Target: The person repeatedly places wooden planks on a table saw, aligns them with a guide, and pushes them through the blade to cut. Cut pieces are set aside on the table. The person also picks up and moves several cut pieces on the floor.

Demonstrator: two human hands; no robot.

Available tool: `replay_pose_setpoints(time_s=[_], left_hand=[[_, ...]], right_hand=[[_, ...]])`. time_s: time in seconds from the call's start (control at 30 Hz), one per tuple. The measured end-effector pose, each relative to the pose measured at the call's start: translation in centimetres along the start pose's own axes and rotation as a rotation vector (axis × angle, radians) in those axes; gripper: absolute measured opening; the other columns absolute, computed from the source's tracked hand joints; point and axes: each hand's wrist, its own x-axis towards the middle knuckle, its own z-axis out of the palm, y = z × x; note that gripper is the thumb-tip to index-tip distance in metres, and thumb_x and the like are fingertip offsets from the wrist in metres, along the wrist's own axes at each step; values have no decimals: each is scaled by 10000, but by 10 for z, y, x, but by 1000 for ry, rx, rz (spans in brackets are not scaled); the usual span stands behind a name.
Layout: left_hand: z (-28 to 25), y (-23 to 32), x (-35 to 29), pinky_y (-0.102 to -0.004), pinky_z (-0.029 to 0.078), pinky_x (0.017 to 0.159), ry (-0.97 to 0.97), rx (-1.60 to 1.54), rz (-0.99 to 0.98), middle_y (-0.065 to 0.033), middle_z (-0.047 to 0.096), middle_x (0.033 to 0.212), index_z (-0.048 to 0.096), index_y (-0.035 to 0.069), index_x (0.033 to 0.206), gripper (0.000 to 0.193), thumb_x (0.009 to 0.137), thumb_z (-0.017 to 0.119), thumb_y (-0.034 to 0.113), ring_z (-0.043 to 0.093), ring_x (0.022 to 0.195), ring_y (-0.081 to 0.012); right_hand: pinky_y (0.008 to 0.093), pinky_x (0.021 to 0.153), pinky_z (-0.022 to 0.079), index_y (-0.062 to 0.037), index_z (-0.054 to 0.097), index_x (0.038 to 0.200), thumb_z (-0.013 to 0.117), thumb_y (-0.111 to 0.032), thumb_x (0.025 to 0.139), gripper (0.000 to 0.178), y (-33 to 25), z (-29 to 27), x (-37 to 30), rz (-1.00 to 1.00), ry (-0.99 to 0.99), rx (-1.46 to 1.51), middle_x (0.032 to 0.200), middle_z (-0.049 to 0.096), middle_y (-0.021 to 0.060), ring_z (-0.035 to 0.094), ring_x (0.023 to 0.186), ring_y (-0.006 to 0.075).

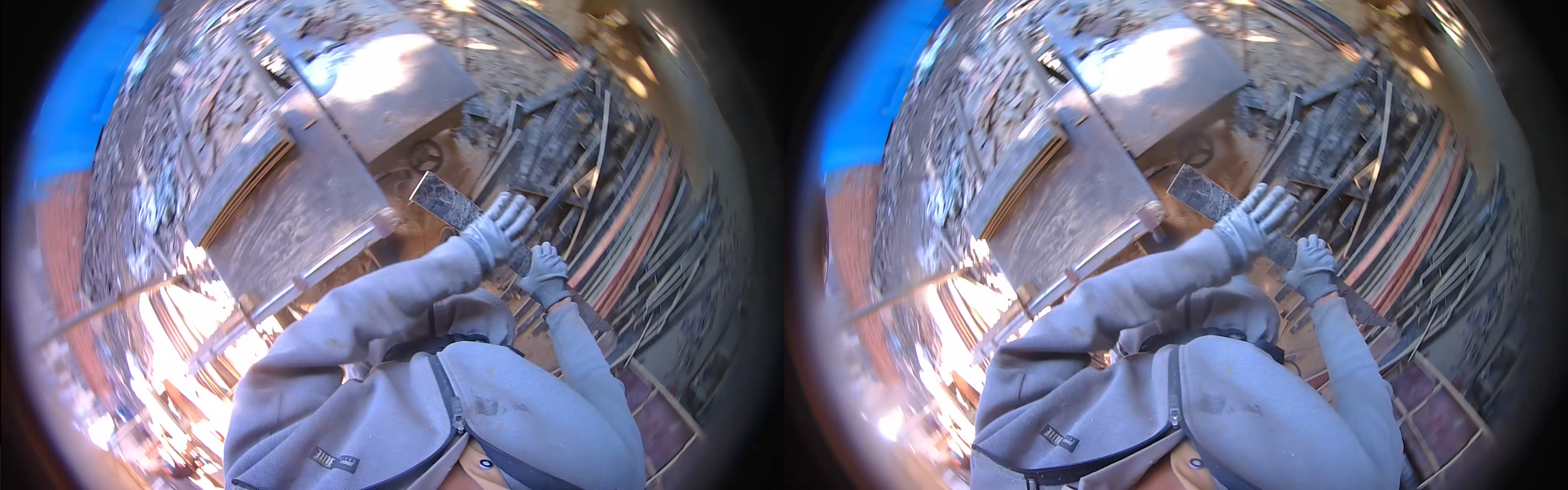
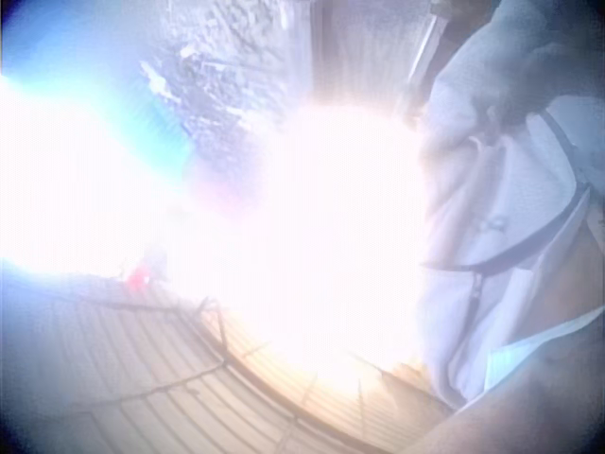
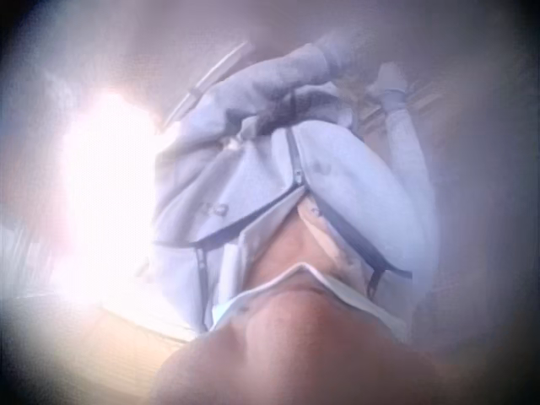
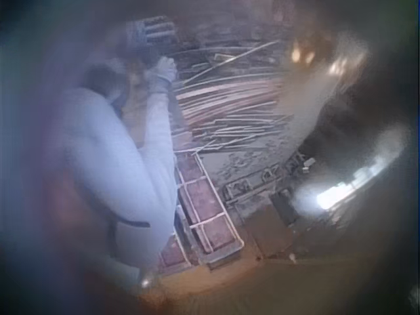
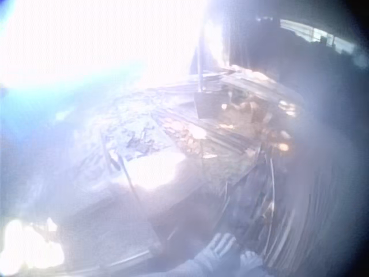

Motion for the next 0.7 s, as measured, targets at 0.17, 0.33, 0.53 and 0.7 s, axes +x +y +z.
replay_pose_setpoints(time_s=[0.17, 0.33, 0.53, 0.7], left_hand=[[-14, -135, -76, -514, 503, 1044, -424, -217, -581, -158, 677, 1293, 618, 78, 1309, 556, 803, 752, 267, 651, 1234, -363], [-16, -172, -205, -464, 554, 784, 260, 19, -656, -113, 677, 984, 631, 127, 1199, 543, 710, 836, 242, 696, 929, -336], [-4, -203, -324, -461, 563, 722, 540, 249, -724, -114, 692, 985, 615, 125, 1271, 581, 713, 774, 130, 700, 858, -352], [20, -222, -375, -470, 552, 826, 372, 56, -903, -114, 686, 1070, 644, 146, 1250, 587, 689, 814, 178, 688, 989, -354]], right_hand=[[475, 824, 491, -91, 604, 1000, 786, -239, 684, 394, -62, -46, 125, -486, 461, -52, 1013, 578, 134, 598, 1005, 334], [549, 1116, 433, -55, 556, 1408, 724, -197, 805, 642, -95, -102, 183, -768, 676, -97, 1308, 589, 168, 587, 1222, 371], [575, 1124, 439, -69, 563, 1332, 726, -174, 764, 601, -105, -162, 268, -887, 723, -117, 1284, 632, 152, 629, 1202, 352], [501, 902, 507, -64, 600, 1222, 691, -159, 790, 452, -151, -133, 311, -984, 527, -147, 1105, 643, 137, 639, 1036, 345]])
